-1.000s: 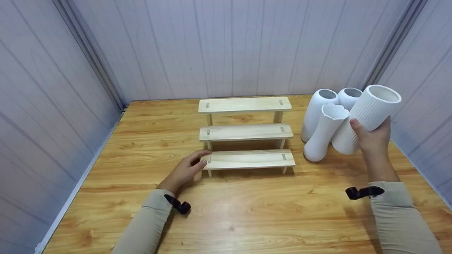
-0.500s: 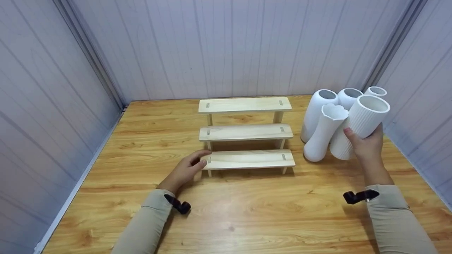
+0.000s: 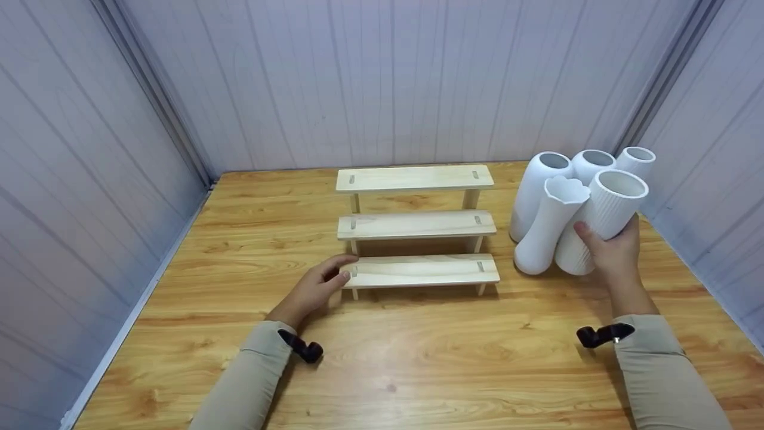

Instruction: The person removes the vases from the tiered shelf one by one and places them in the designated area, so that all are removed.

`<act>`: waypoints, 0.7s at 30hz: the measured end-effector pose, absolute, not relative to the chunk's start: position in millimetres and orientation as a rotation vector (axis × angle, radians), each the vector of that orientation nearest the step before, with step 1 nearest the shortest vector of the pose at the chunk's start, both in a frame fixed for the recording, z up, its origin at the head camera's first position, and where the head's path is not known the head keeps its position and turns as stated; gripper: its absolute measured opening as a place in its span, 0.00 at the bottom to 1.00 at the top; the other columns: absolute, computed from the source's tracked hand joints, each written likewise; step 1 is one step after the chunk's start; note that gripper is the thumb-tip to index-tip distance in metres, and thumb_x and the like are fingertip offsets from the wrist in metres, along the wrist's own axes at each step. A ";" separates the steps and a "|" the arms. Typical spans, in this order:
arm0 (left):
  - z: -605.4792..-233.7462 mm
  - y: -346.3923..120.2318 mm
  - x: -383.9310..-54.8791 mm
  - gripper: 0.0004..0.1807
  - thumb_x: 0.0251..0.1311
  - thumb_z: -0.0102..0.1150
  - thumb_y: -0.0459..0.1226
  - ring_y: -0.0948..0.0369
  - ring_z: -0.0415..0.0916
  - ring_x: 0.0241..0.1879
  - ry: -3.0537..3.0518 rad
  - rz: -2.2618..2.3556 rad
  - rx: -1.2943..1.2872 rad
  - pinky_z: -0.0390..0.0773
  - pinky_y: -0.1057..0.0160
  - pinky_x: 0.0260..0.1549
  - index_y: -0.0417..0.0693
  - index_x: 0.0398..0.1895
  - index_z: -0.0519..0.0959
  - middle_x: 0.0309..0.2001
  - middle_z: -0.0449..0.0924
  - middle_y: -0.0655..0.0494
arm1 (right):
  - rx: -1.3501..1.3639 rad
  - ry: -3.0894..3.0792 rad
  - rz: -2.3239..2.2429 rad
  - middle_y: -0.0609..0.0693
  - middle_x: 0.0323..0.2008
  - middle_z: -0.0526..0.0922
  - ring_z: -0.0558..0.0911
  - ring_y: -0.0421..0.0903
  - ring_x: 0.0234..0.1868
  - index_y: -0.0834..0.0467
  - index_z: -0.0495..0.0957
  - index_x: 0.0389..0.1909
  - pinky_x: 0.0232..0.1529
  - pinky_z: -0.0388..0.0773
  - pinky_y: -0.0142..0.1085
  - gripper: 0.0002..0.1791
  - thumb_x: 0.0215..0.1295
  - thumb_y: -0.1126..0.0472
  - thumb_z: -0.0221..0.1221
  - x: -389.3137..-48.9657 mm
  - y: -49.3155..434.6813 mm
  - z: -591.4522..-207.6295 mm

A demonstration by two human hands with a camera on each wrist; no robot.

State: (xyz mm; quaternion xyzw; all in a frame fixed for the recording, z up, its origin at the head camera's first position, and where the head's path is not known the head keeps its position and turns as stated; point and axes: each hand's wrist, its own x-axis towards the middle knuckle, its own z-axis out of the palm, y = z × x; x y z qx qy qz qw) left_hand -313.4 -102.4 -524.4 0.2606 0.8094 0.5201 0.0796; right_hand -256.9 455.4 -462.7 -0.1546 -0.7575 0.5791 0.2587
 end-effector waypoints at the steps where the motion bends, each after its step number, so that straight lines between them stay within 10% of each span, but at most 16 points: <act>1: -524.6 -102.3 -313.6 0.22 0.75 0.54 0.45 0.52 0.64 0.70 2.419 1.560 0.778 0.61 0.47 0.68 0.55 0.69 0.74 0.69 0.71 0.54 | -0.413 -2.052 1.564 0.51 0.66 0.65 0.68 0.47 0.66 0.54 0.50 0.77 0.71 0.60 0.44 0.51 0.59 0.56 0.71 -257.5 455.6 -464.6; 21: -525.3 -103.0 -314.6 0.21 0.75 0.54 0.46 0.55 0.63 0.71 2.437 1.538 0.797 0.61 0.50 0.70 0.57 0.69 0.74 0.69 0.72 0.58 | -0.407 -2.082 1.541 0.54 0.67 0.65 0.68 0.49 0.66 0.57 0.51 0.76 0.70 0.62 0.43 0.49 0.60 0.55 0.70 -266.6 454.0 -482.8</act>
